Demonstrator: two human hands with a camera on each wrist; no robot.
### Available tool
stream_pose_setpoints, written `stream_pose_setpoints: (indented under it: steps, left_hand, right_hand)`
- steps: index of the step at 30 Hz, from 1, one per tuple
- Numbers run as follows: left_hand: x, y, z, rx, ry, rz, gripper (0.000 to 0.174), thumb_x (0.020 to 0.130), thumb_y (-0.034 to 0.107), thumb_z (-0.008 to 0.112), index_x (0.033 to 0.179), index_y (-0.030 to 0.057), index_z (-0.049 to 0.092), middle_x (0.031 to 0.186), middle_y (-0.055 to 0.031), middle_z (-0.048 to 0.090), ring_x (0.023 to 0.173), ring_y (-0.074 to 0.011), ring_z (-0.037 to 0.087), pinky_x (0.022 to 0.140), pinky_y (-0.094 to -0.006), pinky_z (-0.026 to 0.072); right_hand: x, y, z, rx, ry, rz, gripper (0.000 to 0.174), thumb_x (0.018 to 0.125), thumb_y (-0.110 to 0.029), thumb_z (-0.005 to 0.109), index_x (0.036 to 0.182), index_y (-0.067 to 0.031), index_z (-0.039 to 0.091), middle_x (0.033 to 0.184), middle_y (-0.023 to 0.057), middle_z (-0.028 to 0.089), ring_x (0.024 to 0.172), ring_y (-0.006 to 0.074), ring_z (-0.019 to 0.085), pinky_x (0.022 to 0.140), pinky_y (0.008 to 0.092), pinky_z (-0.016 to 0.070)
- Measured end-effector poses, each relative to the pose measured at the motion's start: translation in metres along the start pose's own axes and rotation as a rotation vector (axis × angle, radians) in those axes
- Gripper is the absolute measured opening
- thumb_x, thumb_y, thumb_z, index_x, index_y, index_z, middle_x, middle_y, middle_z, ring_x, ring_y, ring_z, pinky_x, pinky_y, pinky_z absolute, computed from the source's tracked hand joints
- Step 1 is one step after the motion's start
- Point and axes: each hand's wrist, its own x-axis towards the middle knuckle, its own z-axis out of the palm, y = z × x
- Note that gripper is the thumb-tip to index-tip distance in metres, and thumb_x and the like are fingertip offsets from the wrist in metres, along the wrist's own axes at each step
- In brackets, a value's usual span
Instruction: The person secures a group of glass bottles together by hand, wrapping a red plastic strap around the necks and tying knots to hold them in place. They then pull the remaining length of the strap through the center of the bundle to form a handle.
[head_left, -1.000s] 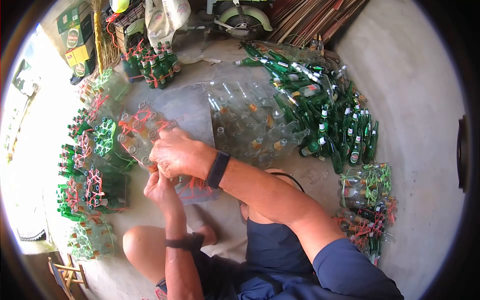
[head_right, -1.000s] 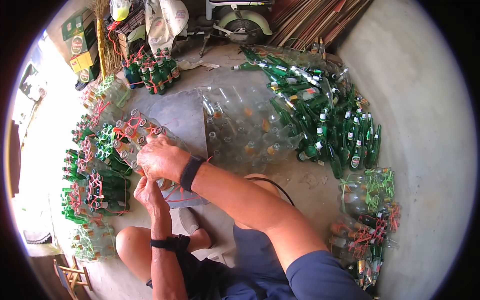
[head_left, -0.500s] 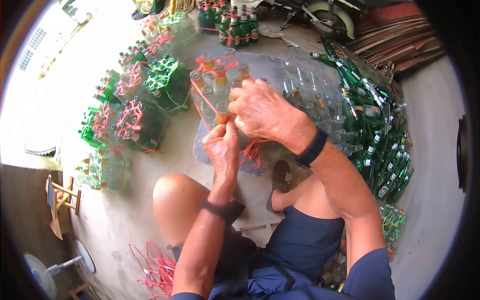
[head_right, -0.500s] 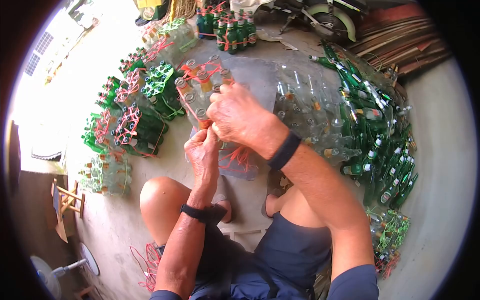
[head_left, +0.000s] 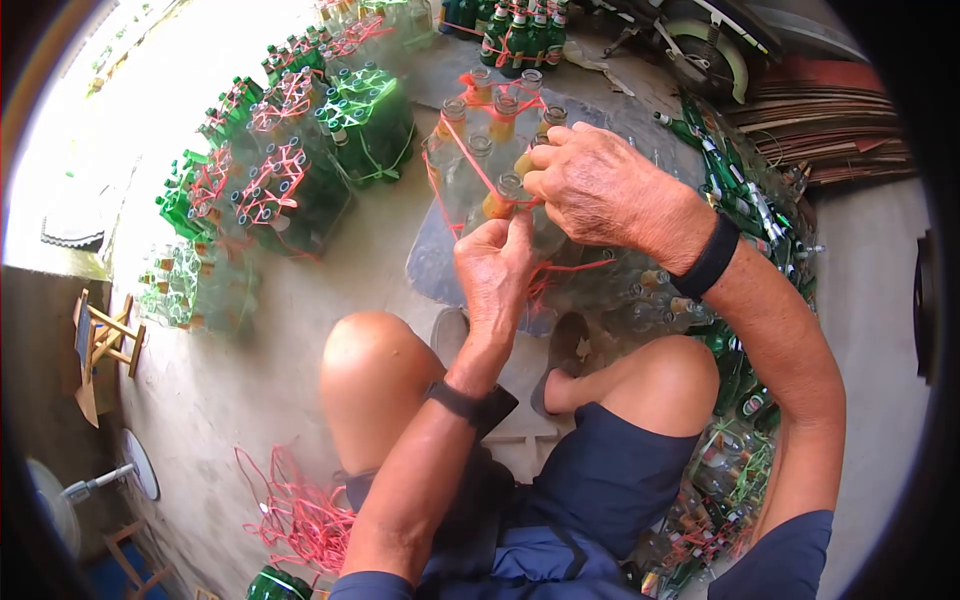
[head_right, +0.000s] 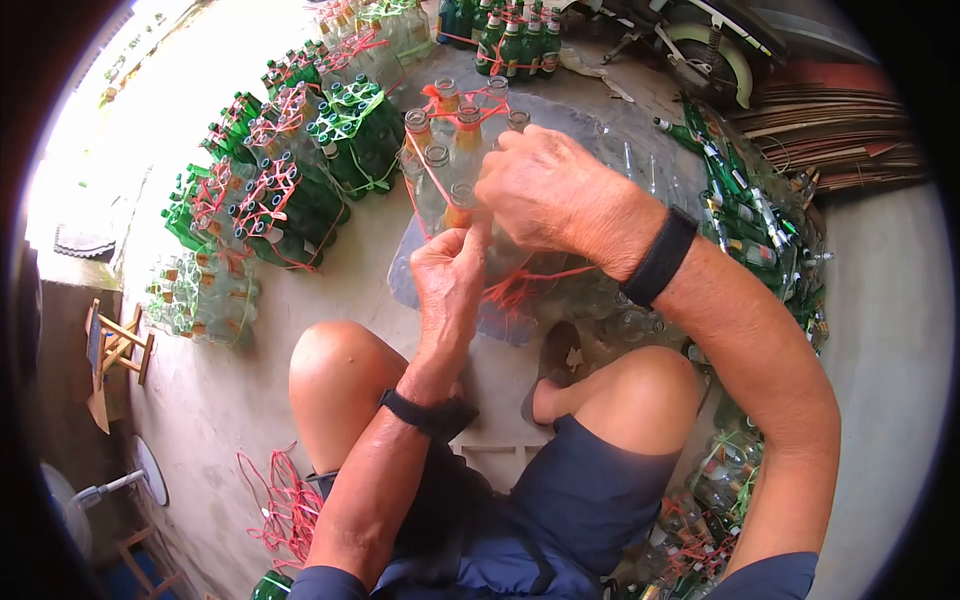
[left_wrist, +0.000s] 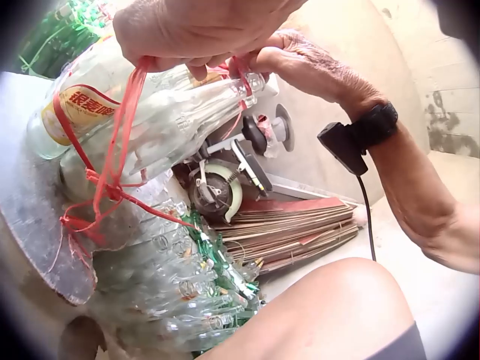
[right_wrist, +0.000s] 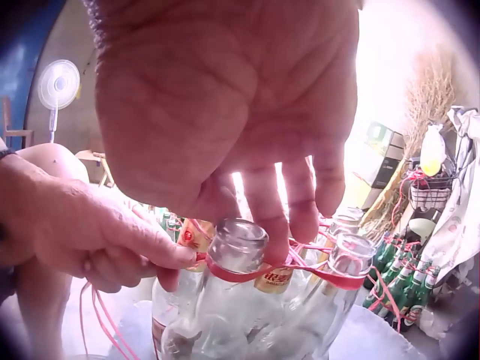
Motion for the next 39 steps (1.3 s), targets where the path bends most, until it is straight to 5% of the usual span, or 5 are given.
stream_pose_setpoints:
  steps: [6,24,26,37,39]
  left_hand:
    - [0.000,0.009,-0.002,-0.103,-0.008,-0.011,0.032,0.098,0.017,0.068,0.079,-0.0072,0.073,0.065,0.0030,0.062,0.060,-0.0049,0.053,0.053,-0.0286,0.0441]
    - [0.000,0.017,-0.006,-0.143,-0.138,-0.116,0.028,0.100,0.023,0.070,0.098,-0.0038,0.079,0.081,0.0028,0.070,0.071,-0.0042,0.056,0.063,-0.0233,0.0447]
    - [0.003,0.011,-0.004,-0.146,-0.138,-0.102,0.028,0.101,0.022,0.069,0.099,-0.0037,0.079,0.083,0.0018,0.072,0.072,-0.0045,0.058,0.064,-0.0234,0.0460]
    - [0.003,0.000,0.008,-0.121,-0.147,-0.016,0.025,0.104,0.016,0.063,0.101,-0.0042,0.077,0.082,-0.0016,0.073,0.065,-0.0056,0.060,0.055,-0.0247,0.0474]
    - [0.001,0.003,0.012,-0.200,-0.110,-0.018,0.025,0.103,0.015,0.064,0.094,-0.0068,0.074,0.065,0.0032,0.056,0.060,-0.0051,0.048,0.052,-0.0290,0.0387]
  right_hand:
    - [0.004,0.004,-0.004,-0.075,-0.032,-0.059,0.012,0.080,-0.016,0.068,0.082,-0.0093,0.078,0.092,0.0085,0.076,0.097,0.0273,0.071,0.088,0.0407,0.0562]
    - [0.003,0.031,-0.031,-0.071,-0.094,-0.112,0.020,0.080,-0.014,0.073,0.099,-0.0091,0.079,0.090,0.0158,0.075,0.093,0.0344,0.074,0.083,0.0463,0.0592]
    - [0.002,0.036,-0.035,0.102,-0.191,-0.019,0.013,0.084,-0.012,0.068,0.096,-0.0058,0.068,0.090,0.0128,0.068,0.094,0.0343,0.067,0.086,0.0451,0.0545]
    - [-0.002,0.066,-0.021,0.250,-0.183,0.174,0.020,0.085,-0.020,0.067,0.086,-0.0002,0.066,0.075,0.0212,0.067,0.077,0.0434,0.067,0.071,0.0520,0.0518]
    - [-0.001,0.068,-0.022,0.315,-0.202,0.211,0.021,0.085,-0.021,0.068,0.086,0.0002,0.066,0.074,0.0212,0.067,0.076,0.0434,0.067,0.069,0.0514,0.0512]
